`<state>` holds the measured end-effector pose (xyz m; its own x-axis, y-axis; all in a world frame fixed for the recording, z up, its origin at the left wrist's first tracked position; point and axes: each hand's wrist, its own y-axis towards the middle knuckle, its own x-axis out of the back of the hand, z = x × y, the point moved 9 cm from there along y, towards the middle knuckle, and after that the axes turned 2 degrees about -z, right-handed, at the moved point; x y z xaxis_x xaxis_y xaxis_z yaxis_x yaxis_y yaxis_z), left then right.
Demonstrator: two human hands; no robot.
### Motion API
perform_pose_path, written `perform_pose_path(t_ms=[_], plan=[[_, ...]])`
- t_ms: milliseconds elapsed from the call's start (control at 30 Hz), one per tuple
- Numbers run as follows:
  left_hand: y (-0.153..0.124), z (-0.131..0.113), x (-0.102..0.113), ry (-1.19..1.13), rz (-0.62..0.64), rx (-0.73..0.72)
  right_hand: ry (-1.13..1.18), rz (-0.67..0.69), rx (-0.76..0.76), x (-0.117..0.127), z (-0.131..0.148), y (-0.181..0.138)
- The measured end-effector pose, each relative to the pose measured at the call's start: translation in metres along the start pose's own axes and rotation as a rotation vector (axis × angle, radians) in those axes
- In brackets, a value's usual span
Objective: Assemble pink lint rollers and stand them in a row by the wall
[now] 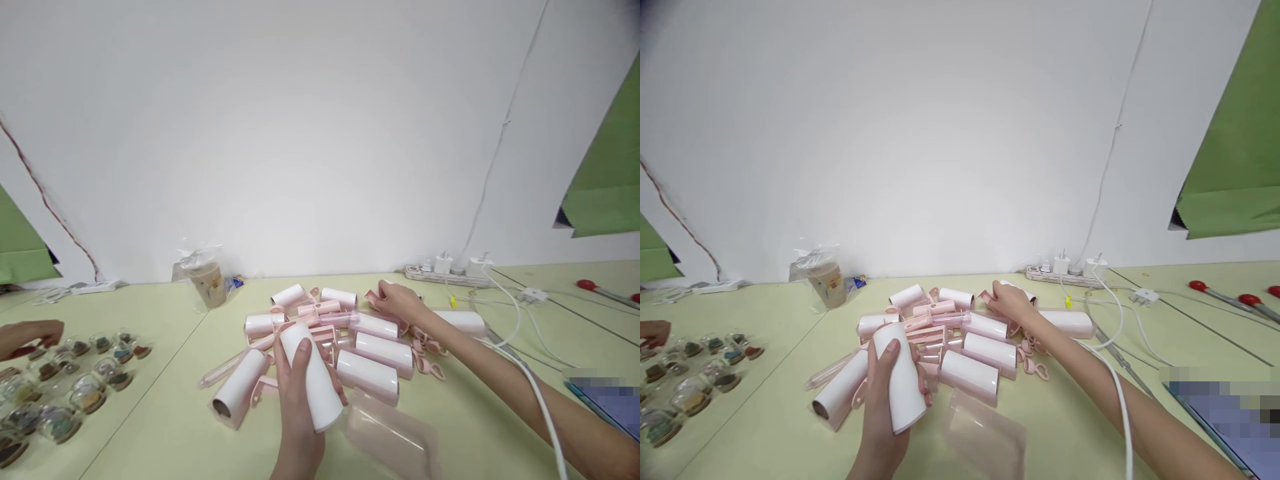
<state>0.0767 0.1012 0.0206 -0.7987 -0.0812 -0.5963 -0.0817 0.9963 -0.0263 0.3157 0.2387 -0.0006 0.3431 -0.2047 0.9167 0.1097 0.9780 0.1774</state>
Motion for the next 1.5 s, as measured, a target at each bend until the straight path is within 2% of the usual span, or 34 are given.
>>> perform_pose_path(t_ms=[200, 333, 433, 500, 567, 633, 700, 800, 1000, 1133, 1233, 1367, 1500], plan=[[-0.003, 0.004, -0.006, 0.025, 0.046, -0.005, 0.257, -0.077, -0.009, 0.023, -0.017, -0.016], [-0.002, 0.014, -0.007, 0.019, 0.051, 0.041, 0.421, -0.240, -0.015, 0.063, -0.023, -0.035], [-0.001, 0.030, -0.002, 0.001, -0.002, 0.107, 0.549, -0.333, -0.045, 0.084, -0.011, -0.065], [-0.001, 0.041, 0.001, -0.008, -0.050, 0.146, 0.639, -0.278, -0.011, 0.080, 0.012, -0.089], [-0.002, 0.053, 0.000, -0.021, -0.076, 0.187, 0.757, -0.131, 0.113, 0.065, 0.046, -0.115], [-0.006, 0.066, -0.008, -0.055, -0.039, 0.258, 0.874, -0.012, 0.209, 0.050, 0.074, -0.138], [-0.012, 0.075, -0.021, -0.101, 0.024, 0.329, 0.921, 0.052, 0.194, 0.038, 0.084, -0.151], [-0.021, 0.077, -0.034, -0.119, 0.066, 0.361, 0.850, 0.054, 0.145, 0.035, 0.083, -0.155], [-0.028, 0.063, -0.043, -0.005, 0.085, 0.261, 0.672, 0.016, 0.189, 0.047, 0.079, -0.150], [-0.032, 0.061, -0.051, 0.111, 0.271, 0.262, 0.646, 0.033, 0.221, 0.050, 0.081, -0.153], [-0.030, 0.059, -0.040, 0.304, 0.318, 0.235, 0.554, 0.056, 0.272, 0.056, 0.082, -0.154], [-0.029, 0.039, -0.015, 0.639, 0.276, 0.035, 0.367, 0.174, 0.435, 0.053, 0.088, -0.160], [-0.047, 0.048, -0.007, 0.788, 0.448, 0.010, 0.148, 0.260, 0.549, 0.040, 0.094, -0.182]])
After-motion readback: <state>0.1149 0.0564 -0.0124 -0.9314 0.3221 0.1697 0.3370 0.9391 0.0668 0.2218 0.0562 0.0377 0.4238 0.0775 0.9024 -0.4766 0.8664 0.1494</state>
